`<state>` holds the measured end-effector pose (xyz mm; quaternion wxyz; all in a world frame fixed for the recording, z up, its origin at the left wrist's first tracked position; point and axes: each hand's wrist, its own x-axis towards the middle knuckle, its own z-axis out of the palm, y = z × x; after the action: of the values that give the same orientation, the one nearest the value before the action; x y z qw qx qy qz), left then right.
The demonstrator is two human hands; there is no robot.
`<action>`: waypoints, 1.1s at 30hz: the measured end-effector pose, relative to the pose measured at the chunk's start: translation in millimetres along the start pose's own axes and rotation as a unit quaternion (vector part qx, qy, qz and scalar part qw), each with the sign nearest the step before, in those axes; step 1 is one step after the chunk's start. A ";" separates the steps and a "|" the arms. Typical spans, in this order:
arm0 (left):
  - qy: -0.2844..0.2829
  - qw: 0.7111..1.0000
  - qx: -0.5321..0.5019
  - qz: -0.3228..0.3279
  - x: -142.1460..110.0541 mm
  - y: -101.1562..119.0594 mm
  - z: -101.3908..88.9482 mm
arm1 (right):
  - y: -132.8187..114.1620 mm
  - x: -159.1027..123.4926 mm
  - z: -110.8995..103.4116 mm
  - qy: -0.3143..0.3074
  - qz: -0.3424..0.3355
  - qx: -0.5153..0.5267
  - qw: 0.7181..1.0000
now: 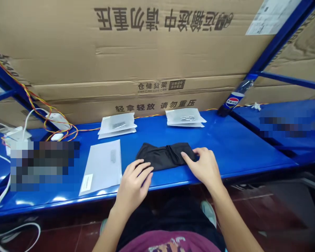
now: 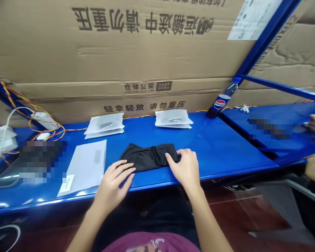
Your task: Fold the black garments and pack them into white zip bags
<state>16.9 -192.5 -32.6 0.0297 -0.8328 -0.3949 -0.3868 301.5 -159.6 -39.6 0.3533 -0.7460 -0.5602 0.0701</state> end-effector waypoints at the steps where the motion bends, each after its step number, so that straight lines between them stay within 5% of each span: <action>1: 0.008 1.000 0.005 -0.001 -0.6 0.4 -0.5 | 0.9 3.9 -1.9 -0.020 0.010 0.030 0.999; 4: 0.023 1.000 0.016 -0.010 -2.9 1.4 -3.2 | -3.0 17.1 -13.7 -0.024 0.034 0.121 0.992; 9: 0.001 1.000 -0.001 -0.023 -4.8 1.4 -3.2 | -42.3 11.7 -20.1 0.138 -0.027 0.130 0.981; 13: 0.009 1.000 -0.010 -0.029 -3.4 3.7 -2.1 | -79.7 -21.4 10.6 0.036 -0.236 0.079 0.968; 15: 0.039 0.998 -0.028 -0.035 -3.0 5.2 -5.6 | -86.8 -33.7 25.1 -0.018 -0.289 0.053 0.956; 20: 0.100 0.986 0.060 -0.119 -3.3 -8.4 -24.4 | -75.5 -38.4 29.3 0.047 -0.303 0.050 0.950; 25: 0.014 0.933 0.240 -0.269 -3.1 -42.7 -31.1 | -58.5 -42.1 26.9 -0.062 -0.347 -0.048 0.935; 28: -0.053 0.931 0.256 -0.254 -5.3 -46.4 -34.1 | -51.0 -50.1 21.8 -0.105 -0.347 -0.050 0.931; 33: -0.118 0.949 0.228 -0.182 -14.1 -21.8 -53.5 | -27.5 -66.5 -0.3 -0.134 -0.375 -0.021 0.917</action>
<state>-36.7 -205.6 -10.2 0.1010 -0.7575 -0.6181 -0.1840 256.0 -215.2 -42.1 0.2596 -0.4721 -0.8422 0.0204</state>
